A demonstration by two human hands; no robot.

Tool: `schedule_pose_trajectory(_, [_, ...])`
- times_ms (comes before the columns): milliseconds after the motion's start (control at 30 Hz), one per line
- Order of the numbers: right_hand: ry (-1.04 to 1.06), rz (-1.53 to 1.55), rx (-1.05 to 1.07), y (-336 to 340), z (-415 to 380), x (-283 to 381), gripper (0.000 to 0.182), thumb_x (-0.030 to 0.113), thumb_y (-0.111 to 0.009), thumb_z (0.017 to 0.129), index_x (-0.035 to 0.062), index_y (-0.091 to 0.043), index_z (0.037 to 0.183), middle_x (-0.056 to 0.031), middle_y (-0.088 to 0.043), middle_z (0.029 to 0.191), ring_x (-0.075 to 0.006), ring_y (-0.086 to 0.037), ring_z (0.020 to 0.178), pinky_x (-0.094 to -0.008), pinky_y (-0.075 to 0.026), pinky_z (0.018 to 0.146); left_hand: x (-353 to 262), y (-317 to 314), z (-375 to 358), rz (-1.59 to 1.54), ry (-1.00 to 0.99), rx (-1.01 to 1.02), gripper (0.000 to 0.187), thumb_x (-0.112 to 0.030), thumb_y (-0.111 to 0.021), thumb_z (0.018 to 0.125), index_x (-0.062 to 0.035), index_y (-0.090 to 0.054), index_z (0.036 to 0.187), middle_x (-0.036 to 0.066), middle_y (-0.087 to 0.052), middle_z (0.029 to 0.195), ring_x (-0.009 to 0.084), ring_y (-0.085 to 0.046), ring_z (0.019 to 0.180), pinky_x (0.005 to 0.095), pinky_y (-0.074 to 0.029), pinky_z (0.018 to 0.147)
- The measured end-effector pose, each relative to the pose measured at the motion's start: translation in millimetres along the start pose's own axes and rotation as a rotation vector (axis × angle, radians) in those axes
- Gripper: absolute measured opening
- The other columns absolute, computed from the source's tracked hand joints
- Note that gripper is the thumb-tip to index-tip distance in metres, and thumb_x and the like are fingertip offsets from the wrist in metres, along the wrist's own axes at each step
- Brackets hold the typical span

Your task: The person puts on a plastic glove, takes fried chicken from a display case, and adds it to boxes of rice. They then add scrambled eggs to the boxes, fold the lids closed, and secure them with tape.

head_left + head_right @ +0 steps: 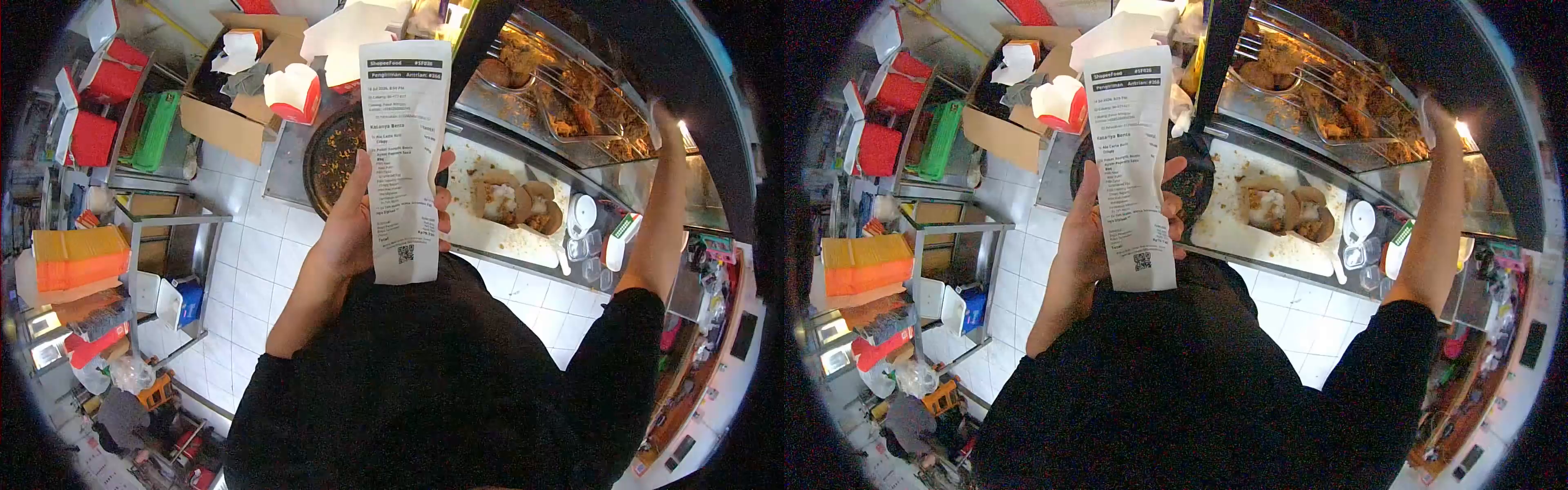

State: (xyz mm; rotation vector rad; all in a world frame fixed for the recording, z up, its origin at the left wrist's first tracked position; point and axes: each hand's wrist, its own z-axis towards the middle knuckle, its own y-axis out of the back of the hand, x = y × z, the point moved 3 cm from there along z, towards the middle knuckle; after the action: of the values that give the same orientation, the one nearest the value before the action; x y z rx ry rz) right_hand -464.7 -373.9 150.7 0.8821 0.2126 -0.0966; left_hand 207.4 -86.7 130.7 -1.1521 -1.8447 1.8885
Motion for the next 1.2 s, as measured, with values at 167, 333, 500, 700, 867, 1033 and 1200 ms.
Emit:
schedule_pose_trajectory(167, [0.071, -0.304, -0.114, 125, -68, 166, 0.042, 0.019, -0.069, 0.088, 0.0166, -0.064, 0.13, -0.0128, -0.067, 0.118, -0.0322, -0.066, 0.105, -0.0412, -0.057, 0.088, -1, -1, 3, -0.041, -0.014, 0.018, 0.102, -0.083, -0.03, 0.092, -0.0024, -0.034, 0.154, 0.01, -0.058, 0.101, 0.0284, -0.064, 0.095, 0.0469, -0.056, 0.085])
schedule_pose_trajectory(333, [0.053, 0.748, -0.012, 168, -154, 297, 0.018, 0.005, -0.07, 0.088, 0.009, -0.067, 0.106, -0.0112, -0.069, 0.109, -0.0308, -0.067, 0.1, -0.0397, -0.055, 0.086, -1, -2, 9, -0.044, 0.005, 0.022, 0.101, -0.082, -0.027, 0.094, -0.0014, -0.033, 0.155, 0.011, -0.059, 0.102, 0.0293, -0.064, 0.096, 0.0465, -0.057, 0.086])
schedule_pose_trajectory(500, [-0.074, 0.84, 0.776, 129, -247, 335, 0.036, 0.008, -0.068, 0.091, 0.0086, -0.064, 0.127, -0.0146, -0.066, 0.121, -0.0304, -0.061, 0.116, -0.0384, -0.049, 0.102, 0, 0, 22, -0.028, 0.073, 0.035, 0.102, -0.082, -0.026, 0.094, -0.0014, -0.03, 0.157, 0.012, -0.06, 0.105, 0.0303, -0.064, 0.098, 0.0495, -0.056, 0.089])
schedule_pose_trajectory(700, [-0.28, 0.595, 0.672, 160, -191, 288, 0.038, 0.008, -0.06, 0.091, 0.0177, -0.066, 0.126, -0.0104, -0.07, 0.121, -0.0329, -0.066, 0.112, -0.0415, -0.053, 0.097, 5, 0, 28, -0.041, 0.128, 0.076, 0.103, -0.081, -0.027, 0.094, -0.0014, -0.024, 0.159, 0.014, -0.06, 0.11, 0.0312, -0.064, 0.1, 0.0522, -0.055, 0.09])
schedule_pose_trajectory(867, [-0.303, 0.365, -0.106, 218, -112, 251, 0.027, 0.029, -0.062, 0.098, 0.0182, -0.07, 0.122, -0.0142, -0.071, 0.11, -0.0367, -0.067, 0.099, -0.0473, -0.054, 0.088, 7, -2, 27, -0.013, 0.127, 0.059, 0.103, -0.082, -0.026, 0.094, -0.0015, -0.024, 0.159, 0.013, -0.059, 0.108, 0.0316, -0.063, 0.096, 0.0526, -0.056, 0.087])
schedule_pose_trajectory(1033, [-0.284, -0.069, 0.03, 177, -51, 195, 0.028, 0.029, -0.059, 0.101, 0.0117, -0.066, 0.121, -0.0155, -0.062, 0.118, -0.0361, -0.061, 0.101, -0.0446, -0.048, 0.094, 7, 1, 24, 0.016, 0.157, 0.021, 0.102, -0.081, -0.025, 0.095, -0.0011, -0.025, 0.159, 0.013, -0.058, 0.106, 0.0313, -0.062, 0.096, 0.0525, -0.056, 0.085])
schedule_pose_trajectory(1200, [-0.338, -0.102, 0.238, 145, -6, 145, 0.03, 0.029, -0.058, 0.101, 0.0108, -0.063, 0.124, -0.0155, -0.06, 0.123, -0.0356, -0.058, 0.107, -0.044, -0.046, 0.097, 5, 6, 15, 0.039, 0.1, -0.004, 0.102, -0.082, -0.029, 0.094, -0.0055, -0.02, 0.16, 0.012, -0.056, 0.107, 0.0321, -0.06, 0.093, 0.0586, -0.057, 0.081])
